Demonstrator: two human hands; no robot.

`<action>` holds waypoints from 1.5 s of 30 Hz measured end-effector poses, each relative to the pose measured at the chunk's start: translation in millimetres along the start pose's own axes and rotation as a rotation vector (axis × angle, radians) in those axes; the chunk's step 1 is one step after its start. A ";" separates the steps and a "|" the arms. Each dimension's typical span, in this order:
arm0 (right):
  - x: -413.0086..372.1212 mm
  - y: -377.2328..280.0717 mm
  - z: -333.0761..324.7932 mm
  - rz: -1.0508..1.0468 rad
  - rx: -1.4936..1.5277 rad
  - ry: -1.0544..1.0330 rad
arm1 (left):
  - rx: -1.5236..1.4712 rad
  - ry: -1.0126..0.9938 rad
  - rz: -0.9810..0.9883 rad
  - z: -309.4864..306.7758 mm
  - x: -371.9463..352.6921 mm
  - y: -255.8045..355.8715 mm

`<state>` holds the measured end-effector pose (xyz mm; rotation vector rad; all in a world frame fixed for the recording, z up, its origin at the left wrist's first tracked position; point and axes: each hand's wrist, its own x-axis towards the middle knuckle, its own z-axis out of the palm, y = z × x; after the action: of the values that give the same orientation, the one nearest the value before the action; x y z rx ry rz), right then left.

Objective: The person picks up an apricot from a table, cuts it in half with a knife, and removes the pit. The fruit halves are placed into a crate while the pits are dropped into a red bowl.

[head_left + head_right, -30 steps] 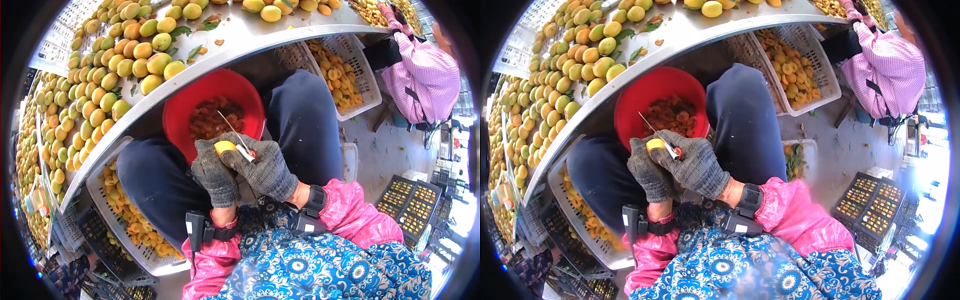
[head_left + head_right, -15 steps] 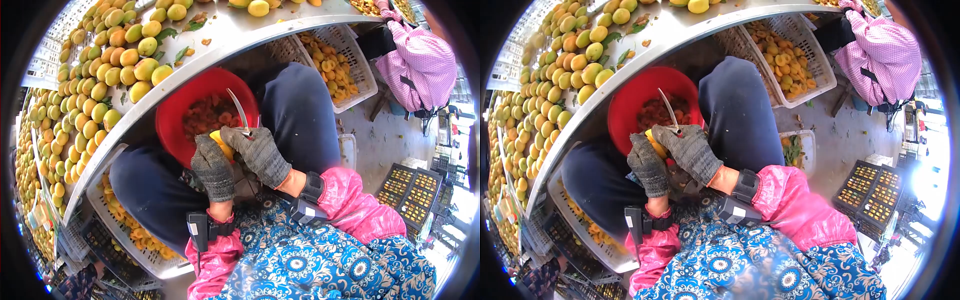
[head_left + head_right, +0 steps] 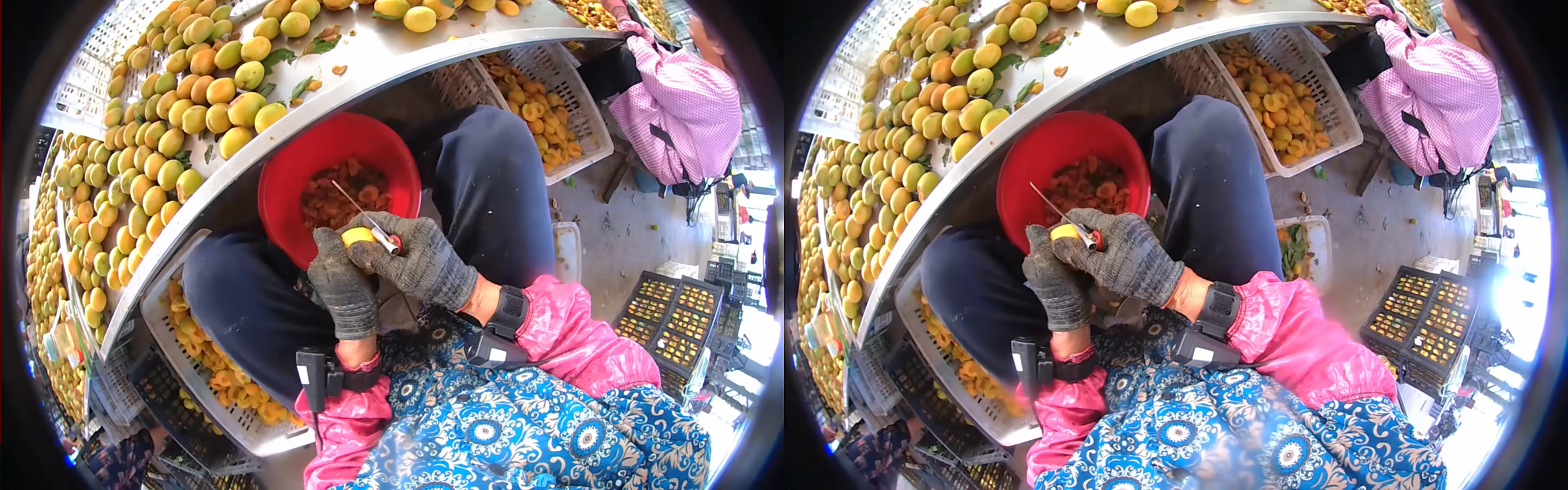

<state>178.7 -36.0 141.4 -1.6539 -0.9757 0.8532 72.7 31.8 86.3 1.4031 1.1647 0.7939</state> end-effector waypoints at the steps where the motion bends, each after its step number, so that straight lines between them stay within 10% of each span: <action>1: 1.7 -4.8 1.0 0.107 0.092 -0.021 | 0.202 0.030 0.102 -1.6 -3.1 -2.7; 8: 13.9 -3.4 6.8 0.408 0.403 0.080 | -0.034 0.084 -0.090 14.6 5.0 17.3; 10: 13.7 10.6 7.6 0.478 0.484 0.091 | 0.172 0.046 0.225 15.7 7.2 18.3; 15: 19.7 28.5 6.0 0.444 0.599 0.142 | 0.225 -0.067 0.186 13.6 6.5 22.1; 17: 19.8 -8.2 -16.7 0.971 0.666 0.099 | 0.254 -0.104 0.174 16.2 2.4 22.0; 20: 17.2 0.8 -22.4 0.887 0.817 0.064 | 0.387 -0.057 0.441 20.6 -4.5 21.7; 26: 13.0 -4.6 -32.3 0.714 1.187 -0.202 | -0.534 -0.139 0.072 8.2 -7.3 52.3; 28: 10.4 -5.5 -34.1 0.629 1.209 -0.262 | 0.382 -0.099 0.564 -13.3 -12.6 73.0; 30: 3.5 -13.4 -34.4 0.543 1.177 -0.267 | 0.287 -0.033 0.542 -20.9 -13.0 73.2; 32: 3.0 -21.4 -30.8 0.448 1.066 -0.231 | -1.086 -0.451 -0.254 -43.3 -12.8 75.9; 36: 2.6 -14.5 -29.2 0.464 1.087 -0.360 | -1.412 0.069 -0.461 -66.6 -28.4 136.8; 42: -1.7 -28.9 -29.7 0.506 0.987 -0.347 | 0.310 0.261 0.329 -196.1 -34.0 128.4; 45: -1.6 -35.5 -27.1 0.476 0.866 -0.358 | 0.503 0.361 0.364 -208.4 -34.5 123.7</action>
<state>194.8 -41.8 182.7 -0.9811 -0.3129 1.6498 -104.7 74.5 249.5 1.9829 1.4759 1.0907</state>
